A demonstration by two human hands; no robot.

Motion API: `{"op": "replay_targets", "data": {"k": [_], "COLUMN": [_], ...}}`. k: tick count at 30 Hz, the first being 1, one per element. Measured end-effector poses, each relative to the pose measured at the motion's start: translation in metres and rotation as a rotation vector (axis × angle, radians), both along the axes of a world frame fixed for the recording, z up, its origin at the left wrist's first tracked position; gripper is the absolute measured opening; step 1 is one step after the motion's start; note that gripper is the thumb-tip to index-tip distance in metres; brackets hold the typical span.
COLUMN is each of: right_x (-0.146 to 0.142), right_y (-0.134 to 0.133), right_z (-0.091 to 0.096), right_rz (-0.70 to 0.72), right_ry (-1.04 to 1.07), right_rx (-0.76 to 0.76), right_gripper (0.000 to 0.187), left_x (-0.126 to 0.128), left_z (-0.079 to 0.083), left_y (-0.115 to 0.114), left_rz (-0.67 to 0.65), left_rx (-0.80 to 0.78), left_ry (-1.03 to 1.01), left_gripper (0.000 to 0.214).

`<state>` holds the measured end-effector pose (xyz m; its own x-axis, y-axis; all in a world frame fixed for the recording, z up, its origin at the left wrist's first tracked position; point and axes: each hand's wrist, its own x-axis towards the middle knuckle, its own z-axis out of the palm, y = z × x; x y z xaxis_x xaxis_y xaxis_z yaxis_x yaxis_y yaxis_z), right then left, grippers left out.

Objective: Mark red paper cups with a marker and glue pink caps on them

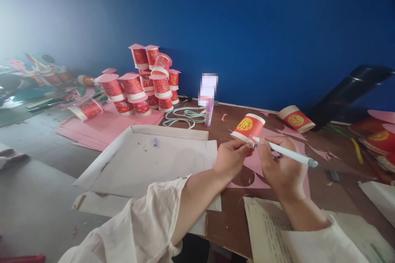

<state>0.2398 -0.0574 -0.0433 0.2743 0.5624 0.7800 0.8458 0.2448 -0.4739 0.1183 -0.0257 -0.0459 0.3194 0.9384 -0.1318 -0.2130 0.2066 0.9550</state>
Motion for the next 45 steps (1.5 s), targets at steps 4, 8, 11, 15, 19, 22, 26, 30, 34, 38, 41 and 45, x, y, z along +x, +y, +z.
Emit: {"op": "replay_targets", "data": {"k": [4,8,11,15,19,22,26,30,34,38,41,45], "right_x": [0.0002,-0.0003,-0.0009,-0.0015,-0.0015,-0.0007,0.0001,0.0001,-0.0004,0.0004,0.0010,-0.0002], "right_y": [0.0001,-0.0016,-0.0034,-0.0046,-0.0031,-0.0014,-0.0005,-0.0006,-0.0008,-0.0007,-0.0011,-0.0027], "right_z": [0.0008,0.0021,0.0032,0.0041,0.0026,0.0017,0.0019,0.0022,0.0027,0.0026,0.0022,0.0014], "right_rz": [0.011,0.036,0.045,0.041,0.028,0.027,0.034,0.018,0.012,0.018,0.032,0.061], "right_ry": [-0.001,0.005,-0.003,-0.005,-0.007,-0.016,-0.015,-0.008,0.008,0.016,0.013,0.020], "right_rx": [-0.002,-0.046,-0.071,-0.085,-0.058,-0.027,-0.003,-0.009,-0.017,-0.034,-0.049,-0.095], "right_gripper": [0.020,0.021,0.023,0.025,0.025,0.021,0.018,0.019,0.022,0.021,0.022,0.025], "left_x": [0.0010,0.0011,0.0007,0.0009,0.0018,0.0020,0.0022,0.0027,0.0031,0.0031,0.0026,0.0012], "left_z": [-0.0012,-0.0008,0.0013,0.0017,-0.0008,-0.0015,-0.0009,-0.0010,-0.0020,-0.0019,-0.0014,-0.0008], "left_y": [0.0004,0.0002,-0.0005,-0.0006,0.0000,-0.0001,-0.0003,0.0001,0.0002,0.0002,0.0005,0.0006], "left_rz": [0.008,0.028,0.041,0.047,0.046,0.031,0.019,0.000,-0.008,-0.003,0.015,0.034], "left_rx": [-0.006,0.006,0.021,0.031,0.021,0.005,-0.016,-0.034,-0.028,-0.014,-0.004,0.025], "left_ry": [-0.012,-0.011,-0.005,0.001,-0.024,-0.043,-0.062,-0.077,-0.095,-0.085,-0.062,0.029], "left_gripper": [0.015,0.015,0.019,0.019,0.016,0.015,0.013,0.012,0.013,0.013,0.013,0.016]}}
